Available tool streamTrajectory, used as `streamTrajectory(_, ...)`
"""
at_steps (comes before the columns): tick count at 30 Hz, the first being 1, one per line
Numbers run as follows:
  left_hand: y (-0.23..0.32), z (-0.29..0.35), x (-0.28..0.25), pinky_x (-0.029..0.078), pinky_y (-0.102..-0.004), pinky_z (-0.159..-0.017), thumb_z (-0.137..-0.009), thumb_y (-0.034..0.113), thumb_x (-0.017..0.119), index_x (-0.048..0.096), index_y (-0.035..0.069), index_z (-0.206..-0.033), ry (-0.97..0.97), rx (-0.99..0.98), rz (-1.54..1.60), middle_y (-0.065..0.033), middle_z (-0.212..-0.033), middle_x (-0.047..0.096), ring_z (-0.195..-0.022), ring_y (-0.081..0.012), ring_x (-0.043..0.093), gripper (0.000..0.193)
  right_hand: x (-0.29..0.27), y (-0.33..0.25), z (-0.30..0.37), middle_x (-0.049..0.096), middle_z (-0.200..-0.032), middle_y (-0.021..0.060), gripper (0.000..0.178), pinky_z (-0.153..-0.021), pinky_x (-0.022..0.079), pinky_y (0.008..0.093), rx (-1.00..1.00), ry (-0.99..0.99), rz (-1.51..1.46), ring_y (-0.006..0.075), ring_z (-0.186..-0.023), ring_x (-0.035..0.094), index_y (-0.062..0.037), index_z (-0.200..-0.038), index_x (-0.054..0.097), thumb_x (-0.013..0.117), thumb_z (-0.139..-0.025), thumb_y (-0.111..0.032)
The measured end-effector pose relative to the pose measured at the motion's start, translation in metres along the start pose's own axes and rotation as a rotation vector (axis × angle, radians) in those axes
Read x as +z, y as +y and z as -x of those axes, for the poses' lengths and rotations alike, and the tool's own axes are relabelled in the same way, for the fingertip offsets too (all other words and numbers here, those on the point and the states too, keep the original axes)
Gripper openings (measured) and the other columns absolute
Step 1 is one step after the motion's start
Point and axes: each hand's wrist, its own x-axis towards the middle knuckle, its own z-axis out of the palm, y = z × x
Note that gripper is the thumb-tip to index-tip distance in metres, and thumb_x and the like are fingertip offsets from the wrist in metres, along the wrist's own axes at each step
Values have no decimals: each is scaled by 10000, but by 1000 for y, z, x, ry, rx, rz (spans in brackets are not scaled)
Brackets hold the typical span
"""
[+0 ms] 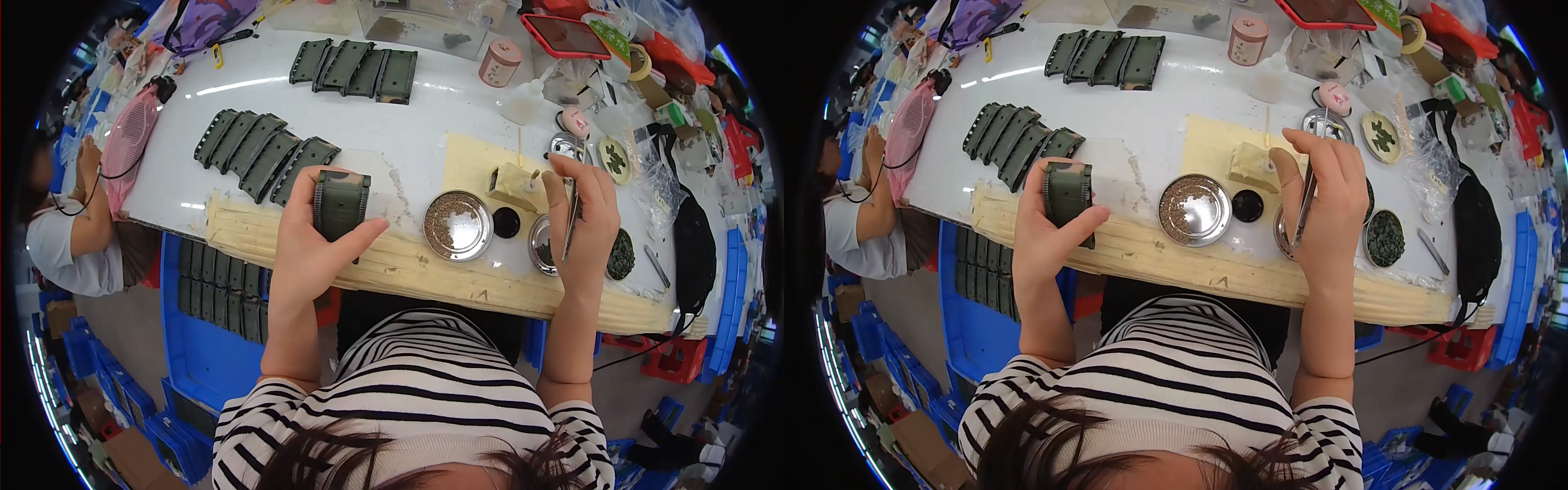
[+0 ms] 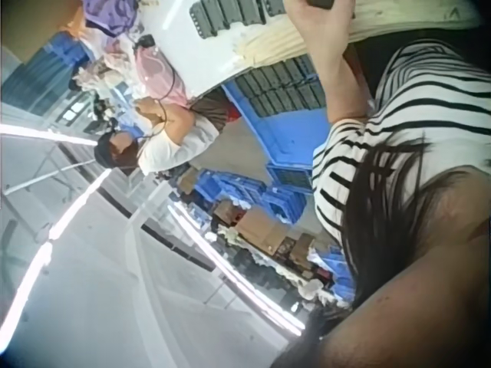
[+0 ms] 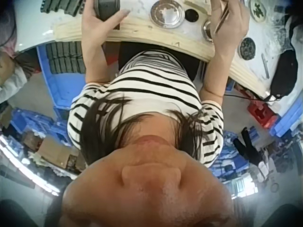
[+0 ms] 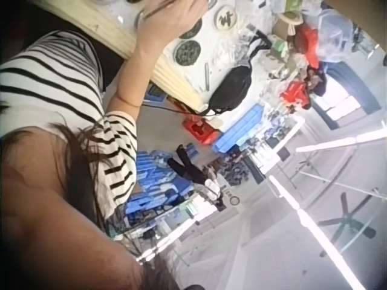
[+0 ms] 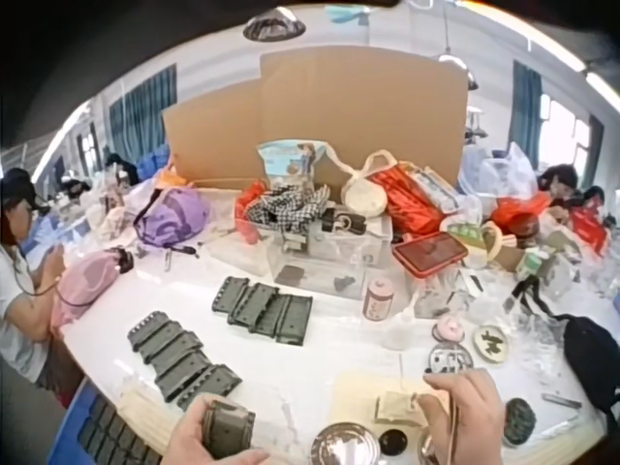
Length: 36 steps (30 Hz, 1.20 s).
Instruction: The recorder is assembling small green plastic toy tank components by applying adhesive with a brush and fitting the parts together on a workbench.
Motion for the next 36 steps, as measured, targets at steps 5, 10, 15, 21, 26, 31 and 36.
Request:
streamTrajectory(5,-8,-11,1,490,-329,-744,-725,93,766,498,-23,-1081,103,229,-398,-124,-922,597,-828,-218,597,460,-6,-3,2,584,-801,98,188,-634,429,305,-32,29,-45,227,-714,532,-30,-957,666,712,-775,-18)
streamTrajectory(10,-11,-17,-2,469,-370,-793,-683,151,801,545,-19,-1202,154,302,-807,-149,-972,594,-889,-291,571,603,-17,-12,8,569,-790,94,175,-637,424,291,-9,-3,-43,221,-717,532,-37,-948,670,708,-778,-17)
streamTrajectory(15,-15,0,-4,469,-389,-802,-692,151,793,558,2,-1208,171,315,-845,-156,-1045,616,-905,-310,570,586,-26,-14,14,599,-837,89,123,-725,432,272,40,-37,-44,187,-784,558,-17,-962,663,645,-841,-13)
streamTrajectory(21,-27,2,-13,430,-396,-879,-699,150,780,606,36,-1132,220,446,-941,-135,-1099,595,-985,-307,528,480,-25,-12,22,615,-875,79,109,-784,436,265,57,-75,-71,156,-831,568,6,-981,649,602,-884,-14)
streamTrajectory(26,-39,-14,-18,384,-436,-925,-723,199,764,607,51,-1114,338,469,-996,-134,-1150,544,-1079,-318,491,447,-27,-11,25,618,-882,80,102,-788,436,266,40,-89,-65,158,-835,570,8,-975,647,605,-886,-18)
streamTrajectory(31,-39,-23,-29,409,-409,-943,-754,175,754,606,43,-1148,361,414,-964,-145,-1165,564,-1099,-328,502,441,-33,-8,27,618,-879,84,103,-784,434,268,63,-84,-65,161,-830,570,14,-974,646,610,-888,-30)
streamTrajectory(36,-39,-47,-48,417,-425,-916,-792,206,730,576,19,-1173,437,481,-1137,-167,-1140,569,-1070,-333,514,452,-36,-1,33,615,-873,84,105,-775,432,268,64,-70,-62,163,-821,565,19,-970,645,614,-889,-41)
